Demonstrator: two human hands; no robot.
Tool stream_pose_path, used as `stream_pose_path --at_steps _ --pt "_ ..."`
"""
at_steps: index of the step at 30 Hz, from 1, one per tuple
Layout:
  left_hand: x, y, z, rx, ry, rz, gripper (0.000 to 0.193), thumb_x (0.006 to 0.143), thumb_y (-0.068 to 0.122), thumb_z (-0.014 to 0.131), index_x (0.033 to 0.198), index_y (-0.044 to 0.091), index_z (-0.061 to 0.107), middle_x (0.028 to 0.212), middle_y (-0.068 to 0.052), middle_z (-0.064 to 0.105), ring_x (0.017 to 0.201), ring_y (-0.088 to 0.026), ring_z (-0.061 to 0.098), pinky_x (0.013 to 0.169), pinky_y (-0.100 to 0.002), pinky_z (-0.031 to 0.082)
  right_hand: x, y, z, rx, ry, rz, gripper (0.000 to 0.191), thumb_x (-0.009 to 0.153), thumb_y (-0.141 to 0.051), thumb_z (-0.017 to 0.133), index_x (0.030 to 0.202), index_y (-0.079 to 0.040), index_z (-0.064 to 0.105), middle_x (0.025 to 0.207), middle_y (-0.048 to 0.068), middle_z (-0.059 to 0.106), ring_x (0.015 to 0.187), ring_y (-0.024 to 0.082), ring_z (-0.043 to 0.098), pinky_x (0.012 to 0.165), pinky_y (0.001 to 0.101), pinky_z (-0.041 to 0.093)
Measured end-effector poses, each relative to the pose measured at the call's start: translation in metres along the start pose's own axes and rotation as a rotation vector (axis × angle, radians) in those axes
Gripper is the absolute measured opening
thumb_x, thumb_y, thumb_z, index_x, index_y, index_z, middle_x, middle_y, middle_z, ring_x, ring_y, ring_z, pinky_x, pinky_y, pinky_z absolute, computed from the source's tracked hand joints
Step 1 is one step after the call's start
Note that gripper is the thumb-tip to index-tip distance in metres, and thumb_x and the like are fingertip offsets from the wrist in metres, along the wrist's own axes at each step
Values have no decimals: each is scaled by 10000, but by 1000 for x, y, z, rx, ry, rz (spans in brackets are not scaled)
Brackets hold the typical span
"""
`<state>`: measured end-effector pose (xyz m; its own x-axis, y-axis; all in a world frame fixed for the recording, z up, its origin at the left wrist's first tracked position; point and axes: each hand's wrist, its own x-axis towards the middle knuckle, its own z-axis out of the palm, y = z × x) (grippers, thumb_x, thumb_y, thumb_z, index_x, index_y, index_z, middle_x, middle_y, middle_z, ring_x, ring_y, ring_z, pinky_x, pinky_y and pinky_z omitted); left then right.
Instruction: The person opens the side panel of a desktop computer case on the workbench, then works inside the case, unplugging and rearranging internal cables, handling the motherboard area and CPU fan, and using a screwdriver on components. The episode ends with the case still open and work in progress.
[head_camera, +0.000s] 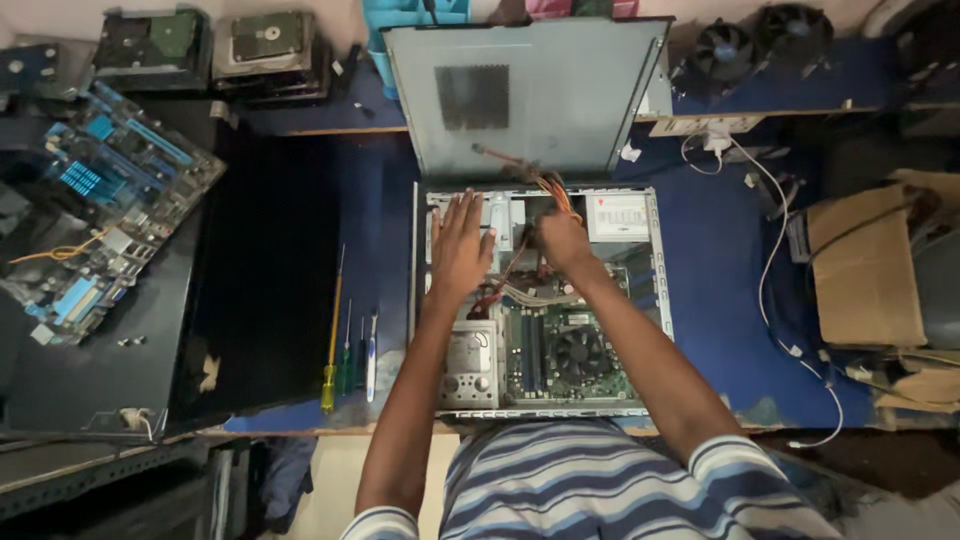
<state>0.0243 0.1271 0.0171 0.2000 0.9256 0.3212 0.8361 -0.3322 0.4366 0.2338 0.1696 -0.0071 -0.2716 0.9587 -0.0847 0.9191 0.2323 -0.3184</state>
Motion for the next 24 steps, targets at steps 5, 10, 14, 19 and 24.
stream_pose_path --at_steps 5,10,14,19,24 --pt "12 5 8 -7 -72 56 651 987 333 598 1565 101 409 1616 -211 367 1492 -443 317 1174 -640 248 -7 -9 -9 128 -13 119 249 907 -275 655 1034 -94 770 957 233 723 919 442 702 793 552 554" --pt "28 19 23 57 -237 19 654 952 324 617 1553 150 426 1646 -166 317 1514 -451 257 1168 -658 263 10 -4 -10 -207 -56 -6 193 863 -194 664 975 -102 791 965 184 758 920 373 746 806 515 586" --pt "27 19 26 88 -248 14 651 951 357 644 1531 144 439 1666 -149 284 1531 -441 224 1173 -666 257 13 4 -3 -371 -63 -156 169 893 -164 648 925 -103 803 943 169 765 893 348 763 787 484 610" --pt "29 15 26 82 -279 14 692 922 350 661 1542 148 429 1665 -145 262 1518 -439 214 1167 -658 255 6 8 3 -172 -49 -28 153 867 -150 661 917 -92 793 939 200 757 897 387 746 790 502 603" --pt "30 14 24 75 -275 15 696 909 343 675 1537 152 443 1660 -140 289 1520 -432 241 1169 -655 267 9 13 -8 -204 -132 62 173 844 -178 710 957 -64 774 993 222 737 929 400 735 808 512 592"
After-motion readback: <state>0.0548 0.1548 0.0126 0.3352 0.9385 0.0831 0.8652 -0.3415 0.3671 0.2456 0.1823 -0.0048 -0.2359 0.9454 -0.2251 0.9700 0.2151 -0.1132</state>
